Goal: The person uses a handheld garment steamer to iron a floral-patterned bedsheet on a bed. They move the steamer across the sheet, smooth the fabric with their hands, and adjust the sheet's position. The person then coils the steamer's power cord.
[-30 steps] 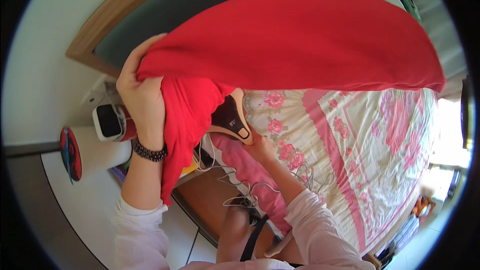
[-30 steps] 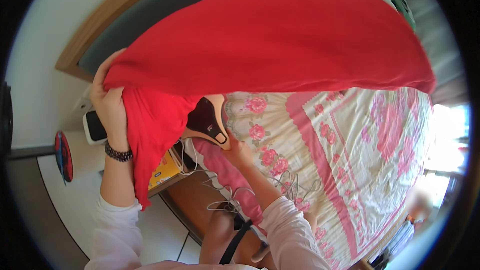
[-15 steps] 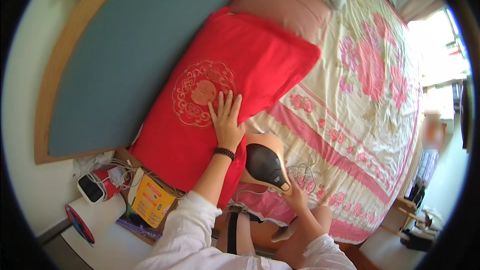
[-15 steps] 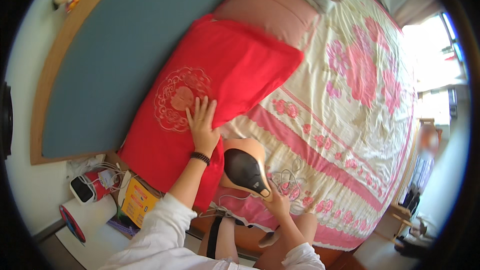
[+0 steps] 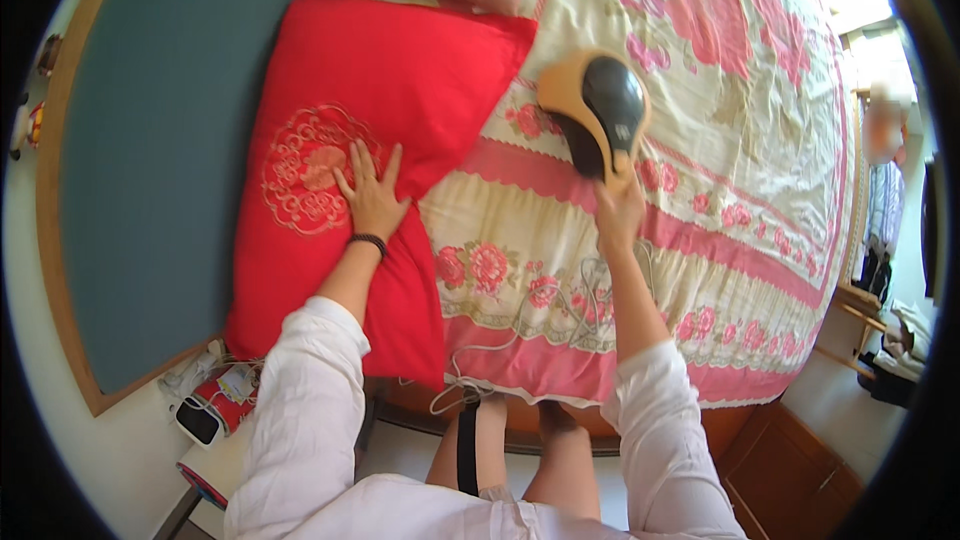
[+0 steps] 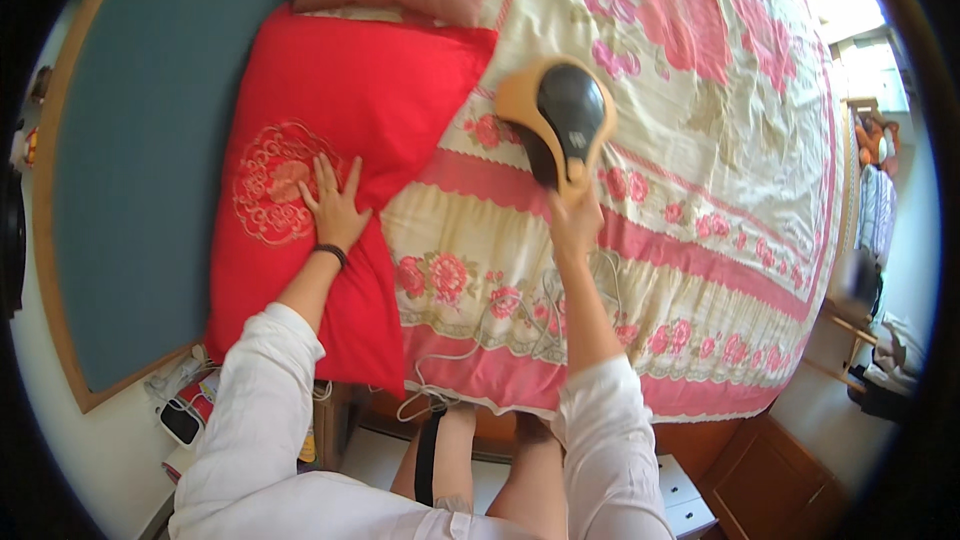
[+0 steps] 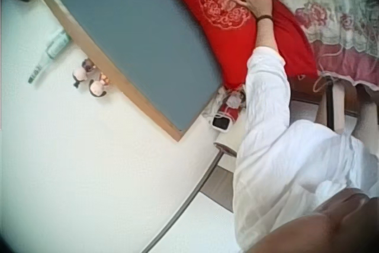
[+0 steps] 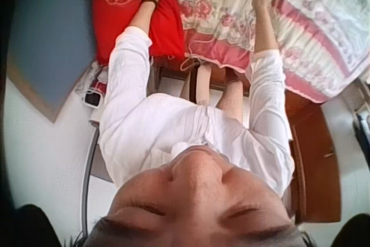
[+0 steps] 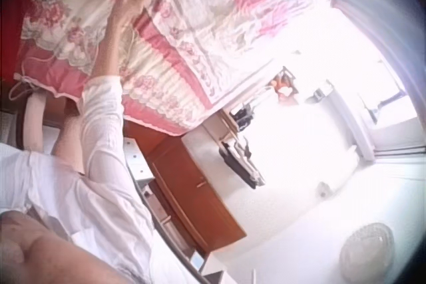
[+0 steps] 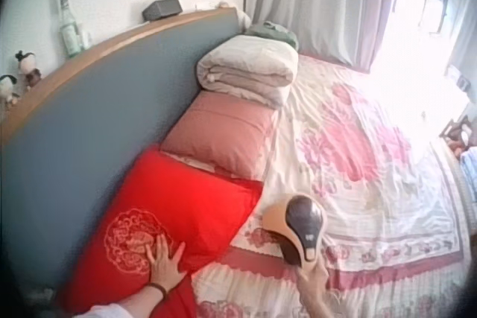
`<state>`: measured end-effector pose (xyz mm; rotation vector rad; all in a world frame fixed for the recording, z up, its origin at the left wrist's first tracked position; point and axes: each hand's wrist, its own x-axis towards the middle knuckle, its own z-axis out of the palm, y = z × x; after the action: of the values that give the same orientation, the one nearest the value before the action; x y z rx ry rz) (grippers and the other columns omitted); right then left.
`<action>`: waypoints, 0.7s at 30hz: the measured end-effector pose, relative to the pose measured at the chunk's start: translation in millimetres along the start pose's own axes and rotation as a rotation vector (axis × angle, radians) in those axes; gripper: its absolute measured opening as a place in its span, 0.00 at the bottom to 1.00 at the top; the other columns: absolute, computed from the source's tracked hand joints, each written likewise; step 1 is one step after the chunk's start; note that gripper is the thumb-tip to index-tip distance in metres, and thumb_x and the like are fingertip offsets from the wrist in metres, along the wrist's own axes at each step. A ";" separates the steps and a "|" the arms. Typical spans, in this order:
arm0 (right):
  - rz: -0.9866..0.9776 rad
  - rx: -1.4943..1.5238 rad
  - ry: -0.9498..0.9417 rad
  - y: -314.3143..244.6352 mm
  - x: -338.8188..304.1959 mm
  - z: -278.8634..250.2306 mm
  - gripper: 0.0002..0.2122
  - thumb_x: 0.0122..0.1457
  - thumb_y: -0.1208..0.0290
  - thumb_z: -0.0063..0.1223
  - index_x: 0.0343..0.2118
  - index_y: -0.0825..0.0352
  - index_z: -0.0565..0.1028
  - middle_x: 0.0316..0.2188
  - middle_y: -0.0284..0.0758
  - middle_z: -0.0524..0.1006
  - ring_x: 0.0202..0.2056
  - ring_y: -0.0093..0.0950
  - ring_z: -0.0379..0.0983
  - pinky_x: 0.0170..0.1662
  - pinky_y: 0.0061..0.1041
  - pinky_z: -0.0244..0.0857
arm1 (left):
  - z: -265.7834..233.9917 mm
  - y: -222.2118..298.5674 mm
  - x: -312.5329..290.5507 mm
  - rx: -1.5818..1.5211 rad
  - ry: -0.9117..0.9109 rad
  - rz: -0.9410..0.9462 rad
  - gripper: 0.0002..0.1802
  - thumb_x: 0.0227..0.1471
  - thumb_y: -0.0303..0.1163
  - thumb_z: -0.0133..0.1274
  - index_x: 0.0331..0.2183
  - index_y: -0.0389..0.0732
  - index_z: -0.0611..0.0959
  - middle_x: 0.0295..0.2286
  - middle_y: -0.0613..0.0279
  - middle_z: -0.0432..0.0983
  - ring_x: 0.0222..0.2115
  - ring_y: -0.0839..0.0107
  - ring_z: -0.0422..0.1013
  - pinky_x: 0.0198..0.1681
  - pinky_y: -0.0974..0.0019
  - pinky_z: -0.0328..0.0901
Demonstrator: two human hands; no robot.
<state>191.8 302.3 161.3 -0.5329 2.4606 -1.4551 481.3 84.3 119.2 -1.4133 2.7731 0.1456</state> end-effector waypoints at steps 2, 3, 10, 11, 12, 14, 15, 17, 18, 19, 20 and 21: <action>-0.070 -0.140 -0.052 -8.1 14.2 22.1 0.27 0.45 0.71 0.57 0.53 0.66 0.68 0.36 0.53 0.77 0.40 0.49 0.74 0.42 0.38 0.68 | 2.2 -5.9 6.7 0.033 -0.019 -0.012 0.55 0.37 0.44 0.66 0.63 0.64 0.55 0.64 0.41 0.38 0.66 0.50 0.32 0.62 0.32 0.31; -0.014 -0.110 -0.146 -28.7 9.8 31.3 0.28 0.45 0.71 0.57 0.53 0.65 0.67 0.35 0.53 0.77 0.39 0.49 0.75 0.41 0.39 0.68 | 3.1 -14.6 3.9 0.048 -0.015 -0.027 0.55 0.36 0.43 0.66 0.63 0.64 0.55 0.64 0.41 0.37 0.66 0.50 0.32 0.62 0.32 0.31; -0.023 -0.215 -0.292 6.9 -63.4 -3.8 0.36 0.43 0.69 0.59 0.59 0.66 0.62 0.28 0.55 0.76 0.32 0.51 0.75 0.35 0.43 0.69 | -25.7 79.6 -60.2 -0.027 0.170 0.124 0.38 0.46 0.37 0.55 0.59 0.39 0.64 0.62 0.39 0.46 0.65 0.50 0.41 0.61 0.34 0.37; -0.027 -0.221 -0.332 13.6 -73.7 -15.9 0.36 0.43 0.69 0.60 0.60 0.66 0.62 0.28 0.55 0.76 0.31 0.51 0.75 0.35 0.43 0.69 | -26.6 107.5 -97.1 -0.115 0.112 0.254 0.37 0.45 0.34 0.55 0.57 0.36 0.66 0.60 0.40 0.53 0.63 0.49 0.48 0.61 0.38 0.44; -0.034 -0.224 -0.379 18.4 -83.9 -27.6 0.37 0.43 0.69 0.60 0.60 0.66 0.61 0.27 0.55 0.76 0.31 0.51 0.75 0.35 0.43 0.69 | -37.2 138.6 -132.3 -0.364 -0.312 0.182 0.39 0.42 0.32 0.57 0.57 0.36 0.66 0.57 0.41 0.57 0.60 0.49 0.53 0.61 0.47 0.50; -0.016 -0.292 -0.482 15.9 -100.9 -44.6 0.37 0.43 0.69 0.60 0.61 0.63 0.61 0.27 0.54 0.77 0.32 0.50 0.75 0.36 0.43 0.69 | -3.0 182.8 -230.0 -0.538 -0.182 0.225 0.43 0.44 0.39 0.61 0.58 0.34 0.62 0.52 0.40 0.61 0.54 0.44 0.60 0.58 0.48 0.55; 0.017 -0.323 -0.542 16.7 -106.5 -56.2 0.37 0.43 0.69 0.61 0.60 0.62 0.62 0.28 0.53 0.77 0.33 0.50 0.75 0.37 0.43 0.69 | 17.1 202.0 -277.8 -0.603 -0.255 0.028 0.44 0.47 0.41 0.61 0.59 0.34 0.59 0.54 0.37 0.59 0.55 0.44 0.58 0.57 0.49 0.57; 0.089 -0.414 -0.648 11.2 -109.9 -90.5 0.36 0.43 0.67 0.62 0.60 0.58 0.62 0.29 0.52 0.77 0.34 0.50 0.76 0.38 0.43 0.69 | 10.5 224.8 -339.8 -0.479 -0.547 -0.067 0.38 0.53 0.43 0.53 0.60 0.39 0.58 0.51 0.38 0.66 0.40 0.45 0.73 0.40 0.51 0.70; 0.036 -0.453 -0.678 17.3 -107.0 -103.7 0.37 0.43 0.66 0.62 0.60 0.58 0.62 0.29 0.52 0.78 0.34 0.50 0.76 0.38 0.43 0.69 | 18.6 220.5 -379.1 -0.665 -0.558 0.007 0.33 0.56 0.42 0.49 0.59 0.41 0.60 0.44 0.42 0.74 0.32 0.45 0.75 0.34 0.48 0.70; -0.010 -0.493 -0.707 31.2 -103.3 -120.8 0.37 0.43 0.64 0.62 0.60 0.58 0.62 0.29 0.52 0.78 0.34 0.49 0.76 0.38 0.43 0.69 | -3.7 218.4 -402.4 -0.624 -0.791 0.082 0.30 0.58 0.41 0.47 0.58 0.42 0.61 0.39 0.44 0.76 0.34 0.46 0.74 0.36 0.48 0.69; -0.060 -0.530 -0.743 40.0 -101.7 -136.8 0.37 0.44 0.63 0.63 0.60 0.58 0.61 0.29 0.51 0.78 0.34 0.49 0.76 0.38 0.44 0.69 | 7.4 201.8 -447.6 -0.721 -0.680 0.235 0.28 0.59 0.43 0.45 0.57 0.42 0.62 0.39 0.42 0.76 0.33 0.45 0.74 0.35 0.46 0.68; -0.061 -0.533 -0.728 48.0 -97.7 -156.4 0.37 0.43 0.63 0.63 0.60 0.58 0.62 0.30 0.50 0.78 0.34 0.48 0.76 0.38 0.43 0.69 | -17.1 188.7 -470.5 -0.694 -0.884 0.209 0.27 0.60 0.43 0.43 0.56 0.43 0.61 0.35 0.42 0.77 0.31 0.42 0.74 0.34 0.44 0.67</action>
<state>212.4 488.7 195.6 -1.0240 2.1813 -0.4423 605.9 572.1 180.4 -0.7649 2.1259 1.4386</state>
